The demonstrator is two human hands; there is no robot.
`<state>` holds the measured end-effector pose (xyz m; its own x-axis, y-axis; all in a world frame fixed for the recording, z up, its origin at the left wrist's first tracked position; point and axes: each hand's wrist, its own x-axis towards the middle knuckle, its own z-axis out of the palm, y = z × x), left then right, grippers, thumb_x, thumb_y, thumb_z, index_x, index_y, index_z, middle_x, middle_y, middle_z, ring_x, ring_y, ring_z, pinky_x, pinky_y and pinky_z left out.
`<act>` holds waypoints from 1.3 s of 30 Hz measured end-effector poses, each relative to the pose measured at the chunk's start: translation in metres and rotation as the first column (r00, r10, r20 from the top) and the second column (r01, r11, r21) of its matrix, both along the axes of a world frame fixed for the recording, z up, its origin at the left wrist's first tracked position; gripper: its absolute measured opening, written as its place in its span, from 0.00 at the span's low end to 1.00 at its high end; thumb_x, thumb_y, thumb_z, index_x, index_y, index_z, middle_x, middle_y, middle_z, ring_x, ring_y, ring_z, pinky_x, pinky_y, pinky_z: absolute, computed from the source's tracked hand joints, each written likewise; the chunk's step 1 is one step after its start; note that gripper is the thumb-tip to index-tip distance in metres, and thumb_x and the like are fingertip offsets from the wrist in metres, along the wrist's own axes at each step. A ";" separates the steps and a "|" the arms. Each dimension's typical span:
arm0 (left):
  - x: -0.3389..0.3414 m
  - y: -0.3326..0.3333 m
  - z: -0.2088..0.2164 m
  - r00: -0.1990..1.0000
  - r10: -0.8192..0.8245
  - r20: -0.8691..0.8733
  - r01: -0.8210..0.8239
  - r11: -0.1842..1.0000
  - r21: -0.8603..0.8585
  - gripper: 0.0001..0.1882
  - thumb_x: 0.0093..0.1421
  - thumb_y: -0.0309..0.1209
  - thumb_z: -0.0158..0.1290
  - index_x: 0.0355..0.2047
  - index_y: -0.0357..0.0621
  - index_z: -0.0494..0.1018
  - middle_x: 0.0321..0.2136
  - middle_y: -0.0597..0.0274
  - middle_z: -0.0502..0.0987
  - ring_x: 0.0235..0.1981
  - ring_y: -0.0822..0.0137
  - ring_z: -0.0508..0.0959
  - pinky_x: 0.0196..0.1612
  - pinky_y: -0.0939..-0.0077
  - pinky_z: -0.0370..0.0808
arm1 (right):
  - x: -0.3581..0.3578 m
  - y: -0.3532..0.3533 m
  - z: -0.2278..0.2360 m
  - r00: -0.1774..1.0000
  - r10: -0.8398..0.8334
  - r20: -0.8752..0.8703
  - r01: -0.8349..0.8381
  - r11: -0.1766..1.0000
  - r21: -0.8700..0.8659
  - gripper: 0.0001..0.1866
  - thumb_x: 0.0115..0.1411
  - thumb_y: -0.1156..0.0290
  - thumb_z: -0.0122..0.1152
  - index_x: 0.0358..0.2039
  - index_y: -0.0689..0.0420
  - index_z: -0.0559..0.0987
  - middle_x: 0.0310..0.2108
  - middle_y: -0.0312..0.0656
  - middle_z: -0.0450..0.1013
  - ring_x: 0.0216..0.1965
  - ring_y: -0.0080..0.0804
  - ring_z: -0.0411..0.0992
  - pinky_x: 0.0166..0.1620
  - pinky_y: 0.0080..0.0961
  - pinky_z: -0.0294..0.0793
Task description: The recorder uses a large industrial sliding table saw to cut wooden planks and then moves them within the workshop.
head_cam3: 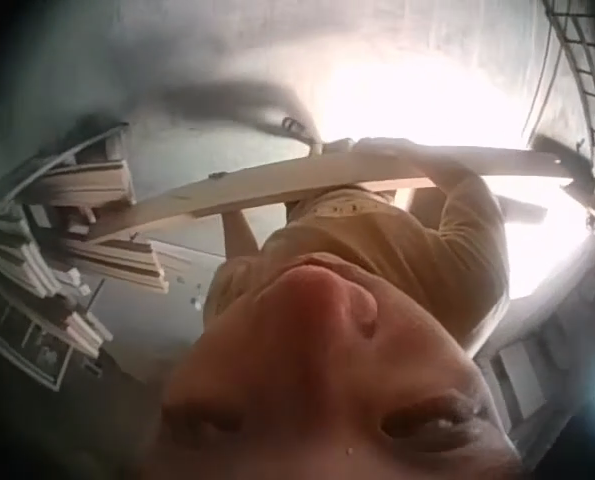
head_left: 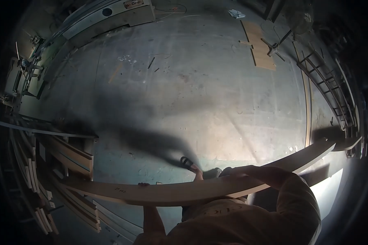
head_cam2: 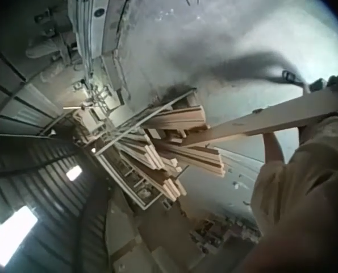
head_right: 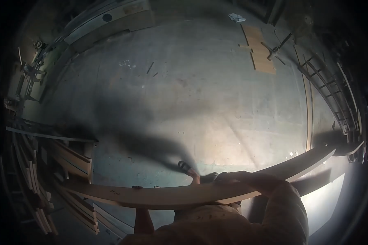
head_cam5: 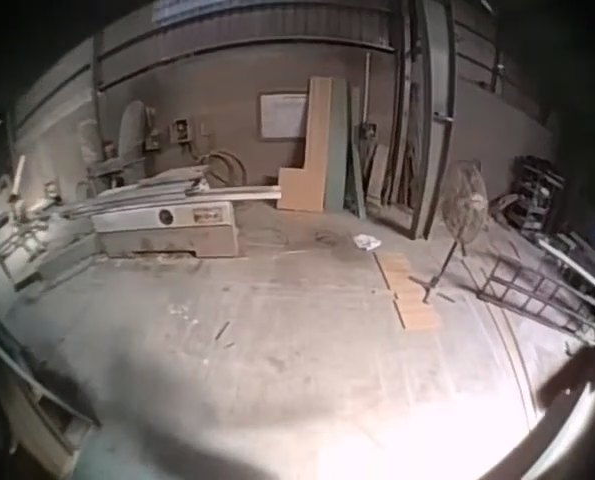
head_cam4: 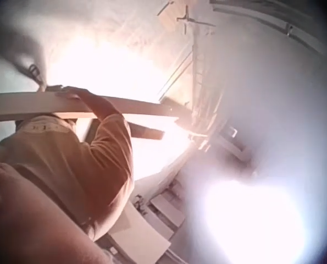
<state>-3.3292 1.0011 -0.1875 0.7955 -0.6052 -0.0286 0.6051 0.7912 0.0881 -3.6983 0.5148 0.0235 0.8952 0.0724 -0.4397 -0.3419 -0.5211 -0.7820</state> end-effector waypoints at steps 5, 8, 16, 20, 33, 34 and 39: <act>-0.057 -0.118 0.017 0.980 0.143 -0.136 -0.123 0.982 0.147 0.17 0.81 0.41 0.47 0.55 0.41 0.76 0.51 0.54 0.82 0.55 0.51 0.80 0.68 0.49 0.74 | 0.029 -0.144 -0.013 0.645 -0.025 -0.764 0.141 0.986 0.086 0.38 0.74 0.31 0.55 0.65 0.51 0.84 0.65 0.48 0.80 0.73 0.45 0.71 0.72 0.45 0.70; -0.093 -0.178 0.023 0.978 0.200 -0.050 -0.194 0.975 0.108 0.18 0.81 0.44 0.46 0.53 0.42 0.75 0.48 0.54 0.82 0.54 0.52 0.80 0.69 0.51 0.72 | 0.087 -0.222 -0.015 0.683 0.024 -0.730 -0.032 0.999 0.002 0.40 0.73 0.29 0.54 0.64 0.51 0.85 0.65 0.48 0.81 0.72 0.46 0.72 0.71 0.45 0.70; -0.085 -0.421 0.091 0.908 0.418 -0.033 -0.400 0.886 0.234 0.14 0.81 0.43 0.45 0.45 0.47 0.72 0.40 0.59 0.78 0.47 0.58 0.78 0.62 0.57 0.74 | 0.170 -0.486 -0.005 0.765 0.034 -0.643 -0.270 0.924 -0.272 0.44 0.70 0.24 0.51 0.62 0.51 0.87 0.64 0.48 0.81 0.70 0.48 0.74 0.70 0.47 0.71; -0.079 -0.515 0.114 0.921 0.389 -0.025 -0.373 0.897 0.240 0.14 0.81 0.43 0.45 0.44 0.48 0.71 0.40 0.60 0.77 0.47 0.59 0.77 0.61 0.57 0.75 | 0.162 -0.584 0.007 0.770 -0.017 -0.638 -0.289 0.882 -0.373 0.46 0.69 0.21 0.49 0.61 0.51 0.87 0.64 0.47 0.81 0.70 0.49 0.75 0.70 0.48 0.72; 0.135 -0.849 0.101 0.969 -0.183 -0.167 0.211 0.962 0.171 0.12 0.80 0.42 0.45 0.43 0.49 0.70 0.38 0.62 0.75 0.44 0.60 0.75 0.59 0.58 0.75 | 0.483 -0.895 -0.006 0.814 0.136 -0.565 -0.408 0.826 -0.388 0.52 0.60 0.13 0.51 0.44 0.54 0.93 0.45 0.46 0.89 0.52 0.48 0.86 0.57 0.48 0.82; 0.164 -0.863 0.101 0.970 -0.183 -0.163 0.211 0.962 0.173 0.12 0.80 0.41 0.45 0.43 0.49 0.70 0.38 0.62 0.75 0.44 0.60 0.75 0.59 0.58 0.75 | 0.510 -0.914 -0.007 0.813 0.141 -0.565 -0.410 0.829 -0.382 0.52 0.60 0.13 0.51 0.44 0.54 0.93 0.45 0.46 0.89 0.52 0.48 0.86 0.57 0.48 0.82; 0.320 -0.928 0.120 0.997 0.060 -0.053 -0.049 0.983 0.178 0.11 0.80 0.41 0.44 0.43 0.50 0.69 0.37 0.62 0.75 0.42 0.60 0.75 0.58 0.58 0.75 | 0.636 -1.032 -0.002 0.761 0.176 -0.624 -0.500 0.772 -0.392 0.56 0.61 0.12 0.46 0.46 0.59 0.92 0.52 0.53 0.87 0.56 0.53 0.83 0.63 0.50 0.78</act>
